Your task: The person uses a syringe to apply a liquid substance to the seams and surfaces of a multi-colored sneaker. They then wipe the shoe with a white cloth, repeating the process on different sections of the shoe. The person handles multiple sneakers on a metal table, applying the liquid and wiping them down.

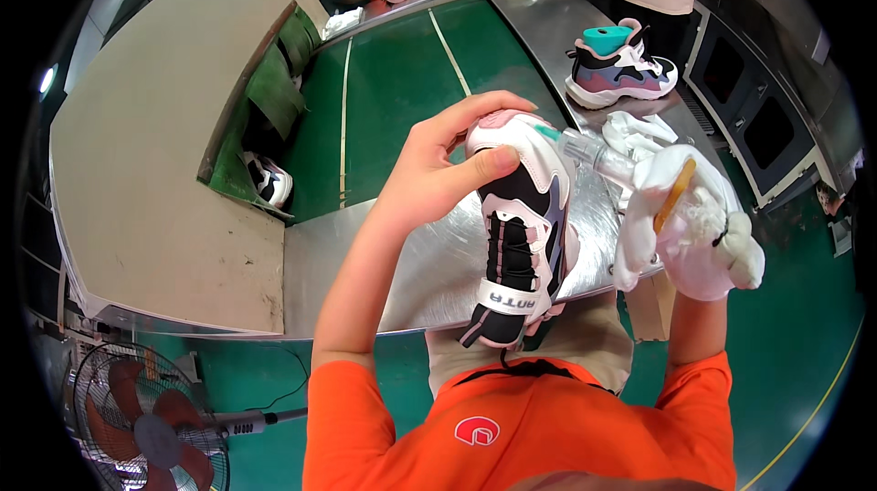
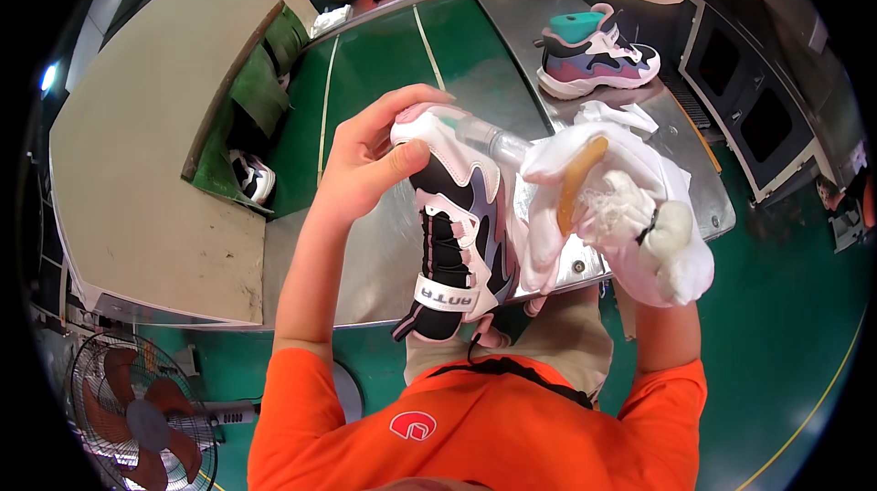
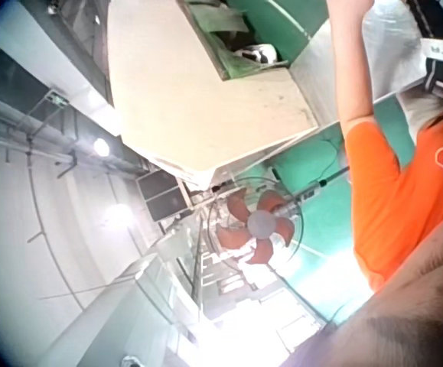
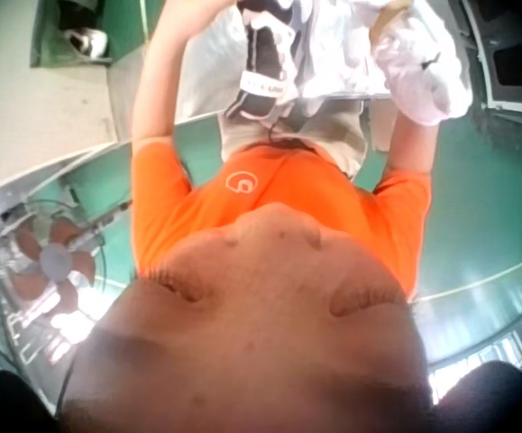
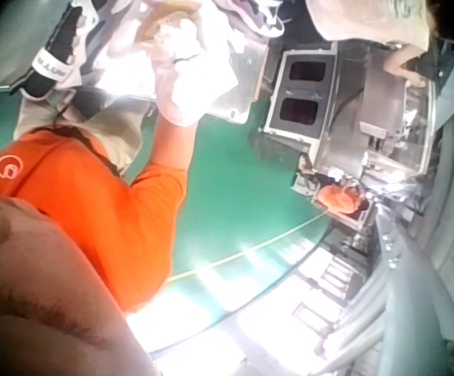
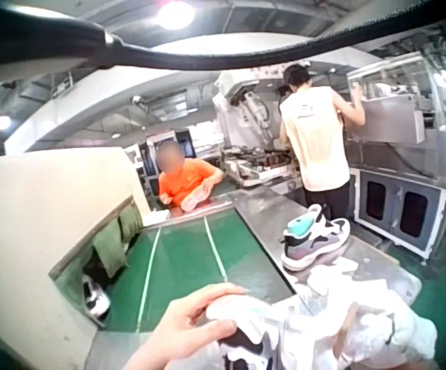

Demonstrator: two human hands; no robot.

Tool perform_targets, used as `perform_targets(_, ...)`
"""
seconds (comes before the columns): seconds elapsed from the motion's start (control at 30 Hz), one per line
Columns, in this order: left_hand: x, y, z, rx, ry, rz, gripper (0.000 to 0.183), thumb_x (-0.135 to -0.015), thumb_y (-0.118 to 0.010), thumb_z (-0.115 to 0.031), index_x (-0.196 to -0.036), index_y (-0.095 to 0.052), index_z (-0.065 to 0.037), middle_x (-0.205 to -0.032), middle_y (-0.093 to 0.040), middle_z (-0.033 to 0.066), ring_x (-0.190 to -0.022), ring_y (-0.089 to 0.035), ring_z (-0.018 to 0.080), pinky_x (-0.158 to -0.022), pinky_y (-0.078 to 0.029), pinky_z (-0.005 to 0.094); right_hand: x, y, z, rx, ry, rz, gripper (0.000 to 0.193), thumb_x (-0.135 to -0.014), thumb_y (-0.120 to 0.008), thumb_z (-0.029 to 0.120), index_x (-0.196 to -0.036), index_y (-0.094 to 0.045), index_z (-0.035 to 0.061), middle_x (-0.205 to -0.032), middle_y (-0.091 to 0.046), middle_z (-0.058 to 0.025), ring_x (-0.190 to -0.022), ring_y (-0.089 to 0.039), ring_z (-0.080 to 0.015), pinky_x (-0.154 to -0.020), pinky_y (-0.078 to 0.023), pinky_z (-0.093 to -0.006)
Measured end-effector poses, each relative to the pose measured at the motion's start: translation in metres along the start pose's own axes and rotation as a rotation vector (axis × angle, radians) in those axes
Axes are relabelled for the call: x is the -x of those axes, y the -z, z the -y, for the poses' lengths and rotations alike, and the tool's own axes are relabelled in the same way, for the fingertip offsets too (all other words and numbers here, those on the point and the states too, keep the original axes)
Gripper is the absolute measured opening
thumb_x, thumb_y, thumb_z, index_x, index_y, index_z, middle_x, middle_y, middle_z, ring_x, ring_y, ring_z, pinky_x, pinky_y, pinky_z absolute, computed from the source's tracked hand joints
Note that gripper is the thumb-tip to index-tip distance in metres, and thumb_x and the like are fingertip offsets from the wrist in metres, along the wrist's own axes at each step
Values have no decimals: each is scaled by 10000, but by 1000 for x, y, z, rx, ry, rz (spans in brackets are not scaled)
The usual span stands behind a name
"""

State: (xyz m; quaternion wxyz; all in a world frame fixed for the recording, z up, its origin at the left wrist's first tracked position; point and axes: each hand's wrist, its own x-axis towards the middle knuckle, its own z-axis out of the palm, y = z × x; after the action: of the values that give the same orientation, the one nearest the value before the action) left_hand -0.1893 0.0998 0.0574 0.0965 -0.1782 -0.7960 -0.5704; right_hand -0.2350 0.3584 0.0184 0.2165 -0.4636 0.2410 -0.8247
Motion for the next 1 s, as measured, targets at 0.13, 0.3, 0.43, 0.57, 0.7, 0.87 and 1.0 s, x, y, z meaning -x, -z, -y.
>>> perform_targets(0.13, -1, 2, 4, 12, -15, 12, 574, -845, -770, -309, -1283, -574, 5, -1177, -638, 78, -1090, -596, 163, -954, -463, 308, -7, -6, 5, 7, -64, -86, 800, -650, -759, 425, -1133, -548, -177, -875, -626, -222, -667, -636, -280, -606, -553, -363)
perform_targets(0.3, -1, 1, 9, 32, -46, 15, 583, -846, -770, -308, -1286, -566, 16, -1184, -638, 86, -1088, -601, 169, -952, -469, 314, -11, -2, 7, 56, -120, -136, 767, -664, -731, 400, -1147, -550, -168, -880, -629, -218, -669, -634, -272, -616, -546, -353)
perform_targets(0.43, 1, 3, 17, 55, -77, -27, 467, -841, -766, -247, -1238, -630, -45, -1147, -659, 56, -1067, -611, 151, -955, -475, 300, -13, 6, 9, 102, -190, -168, 741, -675, -708, 379, -1158, -551, -161, -884, -631, -215, -670, -633, -265, -623, -540, -345)
perform_targets(0.57, 8, 9, 25, 69, -111, -81, 536, -856, -764, -274, -1277, -584, 6, -1157, -653, 89, -1077, -612, 165, -960, -471, 307, -15, 8, 2, 157, -275, -214, 717, -686, -684, 359, -1169, -552, -154, -888, -633, -212, -672, -632, -258, -630, -535, -337)
perform_targets(0.7, 17, 12, 48, 150, -141, -154, 602, -859, -766, -330, -1287, -557, 36, -1178, -649, 111, -1080, -611, 183, -954, -467, 305, -4, 14, -9, 251, -377, -298, 693, -698, -661, 339, -1180, -554, -146, -893, -635, -209, -673, -631, -251, -638, -529, -329)
perform_targets(0.87, 32, -4, 71, 147, -139, -302, 626, -902, -712, -368, -1331, -511, 40, -1217, -626, 128, -1119, -592, 190, -979, -441, 306, 12, 23, -19, 329, -502, -342, 665, -711, -633, 314, -1194, -555, -137, -898, -638, -205, -675, -630, -242, -647, -522, -318)
perform_targets(1.0, 45, -5, 96, 221, -113, -369, 658, -935, -669, -373, -1376, -443, 59, -1280, -580, 148, -1179, -567, 211, -1014, -423, 327, 19, 33, -33, 335, -557, -347, 645, -723, -609, 293, -1206, -557, -130, -902, -640, -202, -676, -629, -235, -654, -517, -310)
